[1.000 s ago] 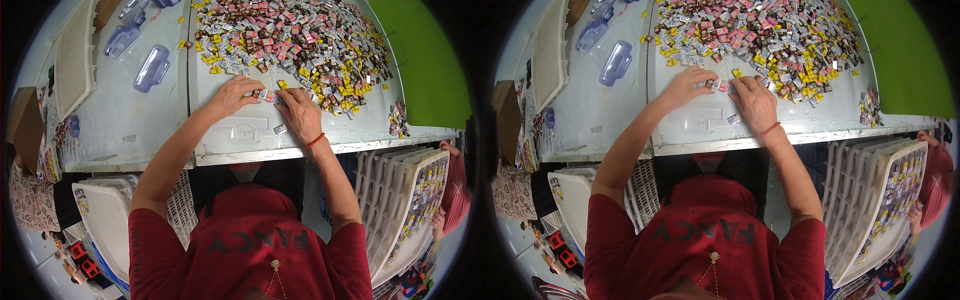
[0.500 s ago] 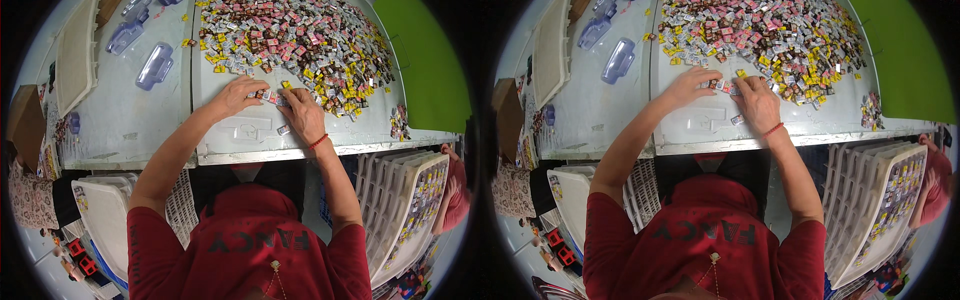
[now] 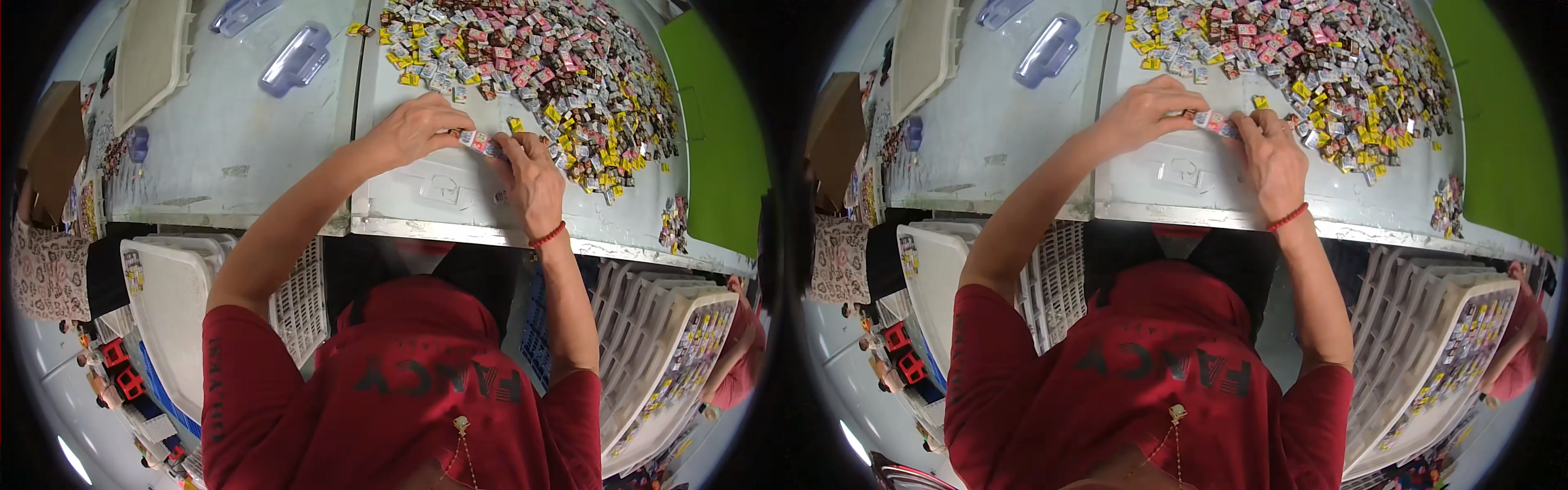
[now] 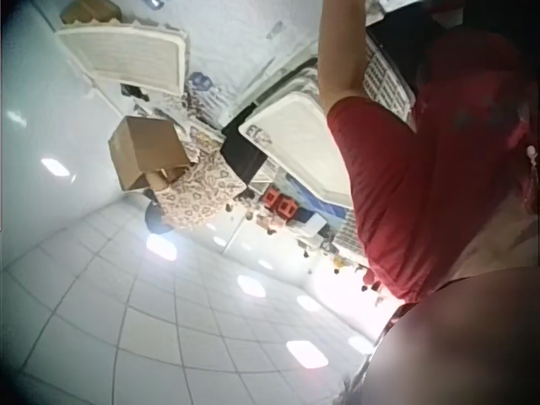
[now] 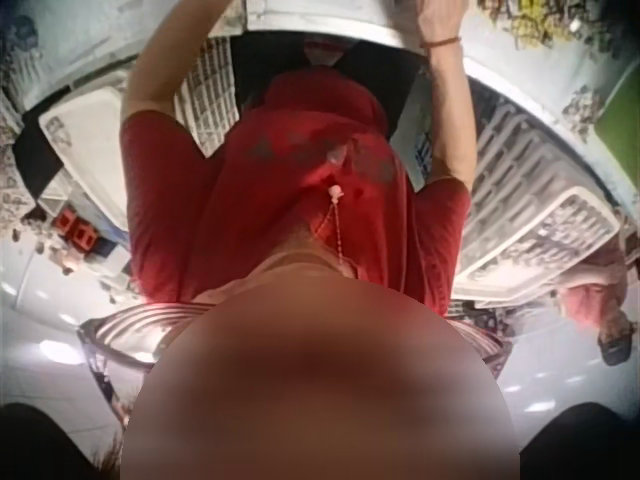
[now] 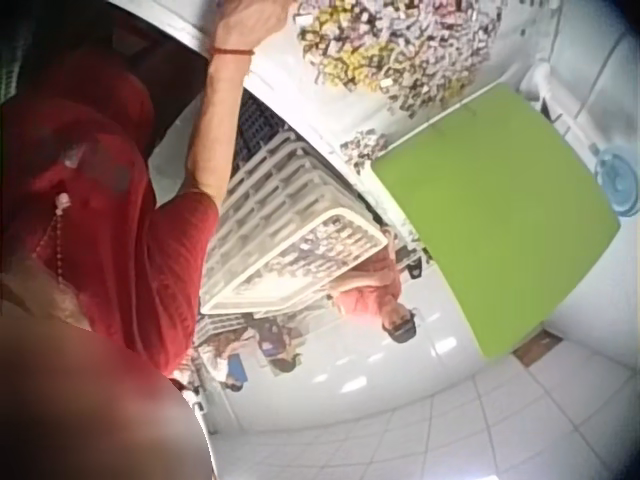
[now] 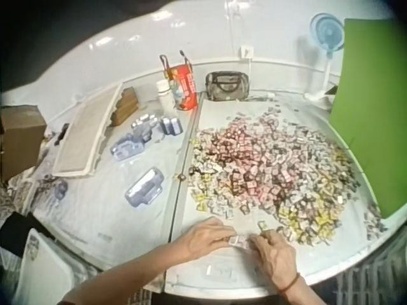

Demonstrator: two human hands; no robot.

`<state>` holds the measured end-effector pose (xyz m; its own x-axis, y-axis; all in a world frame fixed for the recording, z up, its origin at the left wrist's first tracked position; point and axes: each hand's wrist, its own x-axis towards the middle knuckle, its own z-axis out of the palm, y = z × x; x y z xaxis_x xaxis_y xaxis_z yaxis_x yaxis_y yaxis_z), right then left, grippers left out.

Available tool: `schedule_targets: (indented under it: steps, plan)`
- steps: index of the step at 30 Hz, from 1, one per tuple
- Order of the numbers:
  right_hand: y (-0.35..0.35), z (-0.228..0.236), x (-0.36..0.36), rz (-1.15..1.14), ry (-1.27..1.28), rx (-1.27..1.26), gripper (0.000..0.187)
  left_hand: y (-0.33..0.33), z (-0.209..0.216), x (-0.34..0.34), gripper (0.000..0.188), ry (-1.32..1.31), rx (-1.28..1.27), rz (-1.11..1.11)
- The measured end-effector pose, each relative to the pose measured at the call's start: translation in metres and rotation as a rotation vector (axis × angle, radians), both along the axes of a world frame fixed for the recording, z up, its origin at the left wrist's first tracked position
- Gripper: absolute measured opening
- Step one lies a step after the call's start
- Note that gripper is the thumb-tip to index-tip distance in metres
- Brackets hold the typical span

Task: Sorting and picking specific small colorful items from a large pile on a workbench.

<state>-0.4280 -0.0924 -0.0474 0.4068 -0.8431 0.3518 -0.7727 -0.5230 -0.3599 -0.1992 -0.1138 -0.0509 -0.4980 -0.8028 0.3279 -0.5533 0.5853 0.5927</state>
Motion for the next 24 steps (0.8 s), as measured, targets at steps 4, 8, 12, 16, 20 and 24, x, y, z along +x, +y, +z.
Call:
schedule_targets:
  steps: [4,8,12,16,20,24]
  plan:
    - [0.019,0.020,0.027,0.074,-0.032,0.036,0.028,0.036,0.028,0.026,0.029,-0.073,0.072,0.038]
    - [0.034,0.006,0.041,0.113,0.008,0.103,0.028,0.058,0.011,0.036,0.030,-0.082,0.074,0.051]
    - [0.034,-0.006,0.046,0.115,0.012,0.065,0.030,0.063,-0.014,0.037,0.031,-0.058,0.038,0.089]
    - [0.038,-0.012,0.045,0.107,-0.011,0.060,0.030,0.077,-0.030,0.028,0.031,0.023,-0.169,0.203]
    - [0.045,-0.022,0.043,0.075,-0.101,-0.041,0.029,0.087,-0.032,0.014,0.029,-0.020,-0.265,0.273]
    - [0.046,-0.027,0.040,0.090,-0.161,-0.021,0.027,0.090,-0.028,0.002,0.028,-0.033,-0.308,0.219]
